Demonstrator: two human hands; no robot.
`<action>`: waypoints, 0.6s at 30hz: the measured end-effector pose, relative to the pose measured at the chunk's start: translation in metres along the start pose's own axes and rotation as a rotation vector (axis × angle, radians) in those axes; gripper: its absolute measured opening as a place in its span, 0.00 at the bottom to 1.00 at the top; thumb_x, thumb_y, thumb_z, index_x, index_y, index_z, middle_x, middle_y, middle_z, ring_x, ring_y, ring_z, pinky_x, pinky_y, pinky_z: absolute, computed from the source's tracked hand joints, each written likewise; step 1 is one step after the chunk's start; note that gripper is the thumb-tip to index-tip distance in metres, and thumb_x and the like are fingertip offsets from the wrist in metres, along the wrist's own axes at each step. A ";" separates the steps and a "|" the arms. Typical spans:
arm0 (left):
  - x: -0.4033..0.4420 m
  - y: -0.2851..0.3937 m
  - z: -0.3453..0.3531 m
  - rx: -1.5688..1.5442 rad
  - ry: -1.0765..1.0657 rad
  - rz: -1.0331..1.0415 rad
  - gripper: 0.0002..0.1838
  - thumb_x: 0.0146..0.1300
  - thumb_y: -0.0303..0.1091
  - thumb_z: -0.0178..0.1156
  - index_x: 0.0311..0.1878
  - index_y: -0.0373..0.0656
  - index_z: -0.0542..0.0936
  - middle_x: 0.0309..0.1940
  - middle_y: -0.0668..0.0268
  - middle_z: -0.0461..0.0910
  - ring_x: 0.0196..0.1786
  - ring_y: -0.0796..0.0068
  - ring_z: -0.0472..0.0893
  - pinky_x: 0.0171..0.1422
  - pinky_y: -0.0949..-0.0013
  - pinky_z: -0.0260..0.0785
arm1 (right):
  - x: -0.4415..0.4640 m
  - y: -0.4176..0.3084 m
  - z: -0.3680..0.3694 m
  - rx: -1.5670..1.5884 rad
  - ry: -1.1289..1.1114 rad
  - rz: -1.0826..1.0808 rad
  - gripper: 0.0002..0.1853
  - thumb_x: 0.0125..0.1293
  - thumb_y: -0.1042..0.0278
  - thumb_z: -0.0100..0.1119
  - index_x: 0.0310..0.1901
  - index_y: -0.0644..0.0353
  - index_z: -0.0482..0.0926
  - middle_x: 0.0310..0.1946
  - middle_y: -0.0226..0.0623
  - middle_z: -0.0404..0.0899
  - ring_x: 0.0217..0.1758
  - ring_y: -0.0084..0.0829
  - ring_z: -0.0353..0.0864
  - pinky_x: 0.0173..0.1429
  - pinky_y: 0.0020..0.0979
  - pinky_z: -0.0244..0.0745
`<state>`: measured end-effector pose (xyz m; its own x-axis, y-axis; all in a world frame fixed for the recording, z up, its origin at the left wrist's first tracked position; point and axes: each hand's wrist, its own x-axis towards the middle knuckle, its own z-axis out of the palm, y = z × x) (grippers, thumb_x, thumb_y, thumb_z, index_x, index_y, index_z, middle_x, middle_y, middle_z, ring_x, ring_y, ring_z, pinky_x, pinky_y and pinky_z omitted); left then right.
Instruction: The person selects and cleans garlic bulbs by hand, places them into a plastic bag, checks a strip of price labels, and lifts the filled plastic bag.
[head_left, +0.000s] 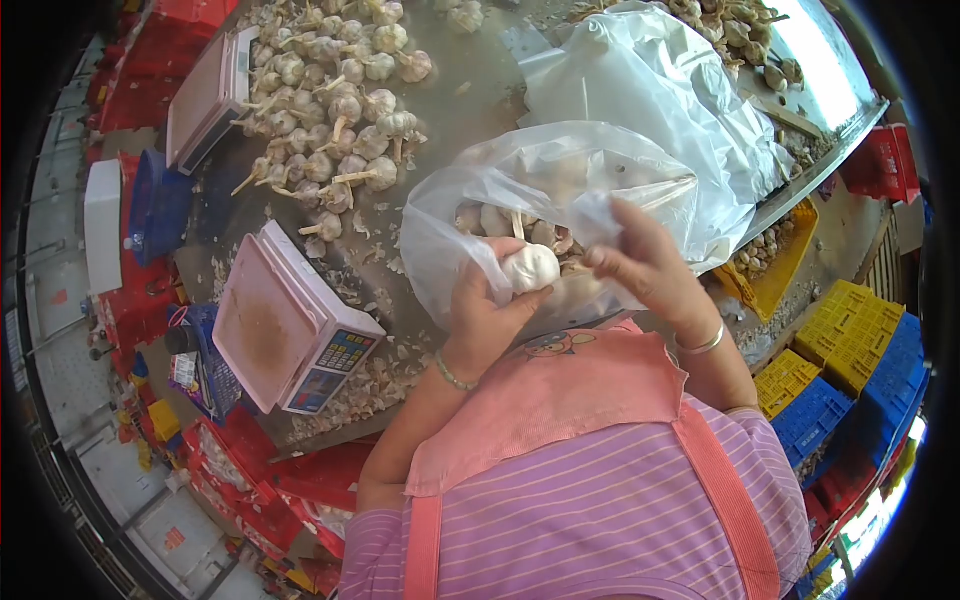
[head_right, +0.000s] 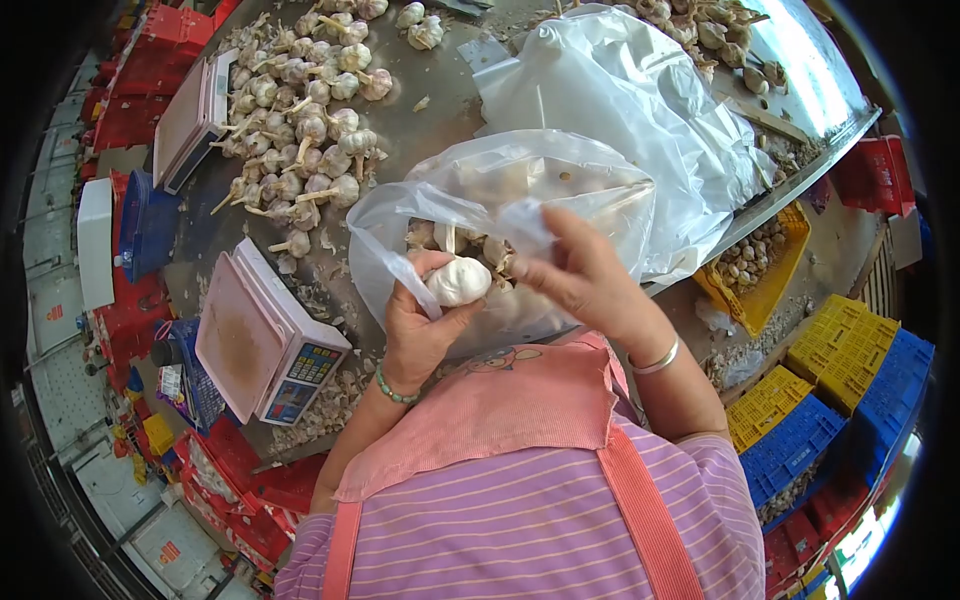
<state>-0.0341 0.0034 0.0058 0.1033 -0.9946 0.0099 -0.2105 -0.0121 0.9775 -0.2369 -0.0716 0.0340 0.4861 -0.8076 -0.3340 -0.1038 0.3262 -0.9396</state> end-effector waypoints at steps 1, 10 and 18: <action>0.003 0.007 0.000 0.007 -0.010 0.041 0.21 0.45 0.24 0.71 0.44 0.40 0.75 0.40 0.65 0.74 0.43 0.70 0.75 0.47 0.68 0.68 | 0.002 0.004 0.003 -0.075 -0.025 -0.124 0.29 0.60 0.60 0.64 0.57 0.69 0.67 0.42 0.36 0.75 0.36 0.20 0.74 0.38 0.22 0.70; 0.005 0.021 0.009 0.091 0.018 0.219 0.21 0.44 0.24 0.70 0.44 0.43 0.78 0.40 0.58 0.74 0.42 0.61 0.76 0.45 0.63 0.69 | -0.001 0.007 0.020 0.073 -0.176 -0.205 0.32 0.59 0.60 0.65 0.59 0.72 0.67 0.58 0.41 0.64 0.56 0.29 0.69 0.58 0.27 0.65; 0.005 0.021 0.004 0.247 -0.013 0.321 0.25 0.42 0.20 0.71 0.46 0.44 0.78 0.40 0.63 0.73 0.42 0.68 0.76 0.45 0.69 0.71 | -0.002 0.011 0.028 0.179 -0.182 -0.144 0.23 0.59 0.72 0.60 0.56 0.71 0.69 0.57 0.38 0.64 0.60 0.28 0.66 0.62 0.28 0.63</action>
<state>-0.0417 -0.0027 0.0256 -0.0181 -0.9531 0.3021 -0.4576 0.2766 0.8450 -0.2149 -0.0524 0.0268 0.6341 -0.7557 -0.1638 0.1245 0.3088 -0.9429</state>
